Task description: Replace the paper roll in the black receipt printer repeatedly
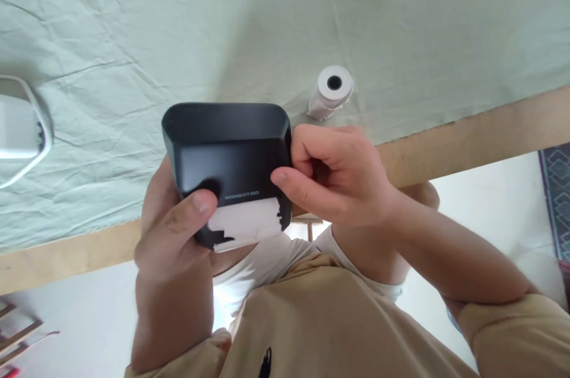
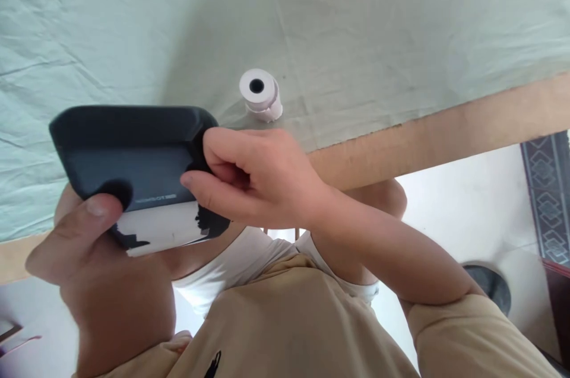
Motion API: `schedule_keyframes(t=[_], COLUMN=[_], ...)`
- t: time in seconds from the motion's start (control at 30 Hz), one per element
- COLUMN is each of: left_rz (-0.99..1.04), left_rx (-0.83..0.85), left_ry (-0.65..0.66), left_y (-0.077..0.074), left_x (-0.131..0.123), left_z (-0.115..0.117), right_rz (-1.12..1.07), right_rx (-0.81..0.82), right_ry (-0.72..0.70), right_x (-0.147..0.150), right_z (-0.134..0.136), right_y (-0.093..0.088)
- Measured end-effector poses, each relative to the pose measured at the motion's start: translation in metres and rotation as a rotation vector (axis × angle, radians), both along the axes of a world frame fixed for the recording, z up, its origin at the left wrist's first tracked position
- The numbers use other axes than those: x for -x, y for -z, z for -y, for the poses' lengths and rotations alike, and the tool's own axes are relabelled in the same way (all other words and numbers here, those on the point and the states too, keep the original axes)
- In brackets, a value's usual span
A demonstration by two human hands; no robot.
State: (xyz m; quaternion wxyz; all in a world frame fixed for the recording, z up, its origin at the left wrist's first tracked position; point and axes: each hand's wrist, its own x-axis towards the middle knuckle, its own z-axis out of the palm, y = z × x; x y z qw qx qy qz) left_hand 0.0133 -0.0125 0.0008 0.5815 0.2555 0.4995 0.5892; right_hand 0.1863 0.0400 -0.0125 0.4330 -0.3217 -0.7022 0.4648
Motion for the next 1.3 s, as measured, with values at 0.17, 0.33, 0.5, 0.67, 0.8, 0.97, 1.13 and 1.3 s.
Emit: schedule_keyframes(t=[0.17,0.33,0.5,0.67,0.8,0.97,1.13,1.3], left_rz=[-0.028,0.008,0.011,-0.036,-0.036,0.041,0.043,0.052], left_rx=[-0.128,-0.207,-0.186,-0.099,-0.047,-0.114,-0.194,-0.194], left_ry=[0.069,0.172,0.262,0.087,-0.036,0.018,0.048,0.049], left_y=[-0.001,0.015,0.02,0.02,0.031,0.033,0.023,0.027], left_x=[-0.007,0.015,0.027,0.018,0.023,0.026,0.017,0.014], left_z=[-0.003,-0.001,0.001,0.001,0.001,-0.005,-0.01,-0.012], right_rz=[0.034,0.104,0.155,0.156,0.134,0.107,0.075,0.13], right_rx=[0.029,0.044,0.033,0.051,0.049,0.032,0.021,-0.061], right_ry=[0.024,0.1,0.111,0.11,0.12,0.086,0.093,0.261], right_x=[0.0,0.001,0.0,0.0,0.0,-0.003,0.0,0.001], right_z=[0.002,0.005,0.004,0.005,0.007,0.006,0.007,0.011], right_y=[-0.004,-0.003,-0.001,0.0,0.002,0.004,0.012,0.002])
